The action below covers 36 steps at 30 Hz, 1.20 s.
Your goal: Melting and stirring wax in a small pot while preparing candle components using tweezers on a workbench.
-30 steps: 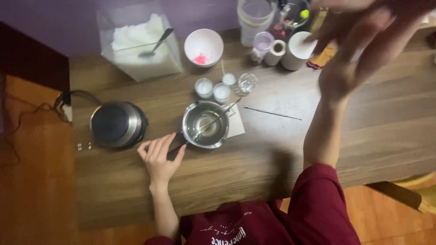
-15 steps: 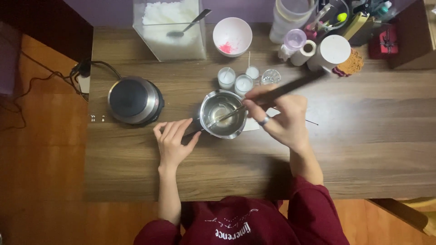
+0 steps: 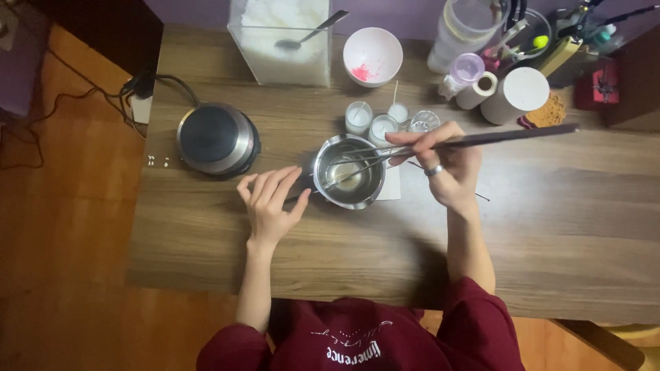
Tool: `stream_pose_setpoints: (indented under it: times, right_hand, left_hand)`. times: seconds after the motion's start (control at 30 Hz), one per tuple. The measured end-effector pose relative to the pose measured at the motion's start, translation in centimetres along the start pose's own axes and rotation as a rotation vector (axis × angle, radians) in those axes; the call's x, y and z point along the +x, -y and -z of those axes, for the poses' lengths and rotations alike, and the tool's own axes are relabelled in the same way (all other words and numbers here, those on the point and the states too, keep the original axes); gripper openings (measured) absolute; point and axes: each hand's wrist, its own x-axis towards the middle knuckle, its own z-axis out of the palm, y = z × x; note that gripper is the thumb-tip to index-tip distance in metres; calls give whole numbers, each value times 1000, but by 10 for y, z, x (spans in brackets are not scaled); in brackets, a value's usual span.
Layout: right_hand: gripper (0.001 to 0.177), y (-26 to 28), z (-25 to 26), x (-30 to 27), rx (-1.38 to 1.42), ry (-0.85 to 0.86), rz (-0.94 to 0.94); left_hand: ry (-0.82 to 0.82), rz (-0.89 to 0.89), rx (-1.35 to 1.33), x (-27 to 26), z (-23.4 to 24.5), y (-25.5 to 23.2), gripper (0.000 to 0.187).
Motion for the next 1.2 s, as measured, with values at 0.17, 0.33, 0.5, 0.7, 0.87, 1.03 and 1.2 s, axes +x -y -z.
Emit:
stream_pose_setpoints:
  times: [0.17,0.33,0.5,0.7,0.87,1.03,1.2]
  right_hand:
    - [17,-21,6,2,125,151,-21]
    - [19,-19,1,4,177,207,-36]
    - [19,-13,13,5,144,241,-96]
    - [50,2,47,3,-6,-135,-128]
    - [36,43,53,1,-460,-38,-199]
    - [49,52,23,-9,-1344,323,10]
    - [40,32,-20,-12,-1500,572,100]
  left_hand:
    - [-117,-33,-2,27,5,-24,42]
    - [-104,-144,44,38,10,-34,34]
    - [-87,-157,80,35,-1,-27,31]
    - [-118,-107,-316,31,-15,-16,18]
    - [-139,-95,-421,40,-3,-18,26]
    - [-154,-157,-417,36,-10,-16,10]
    - [-202,-251,-395,32,-13,-27,6]
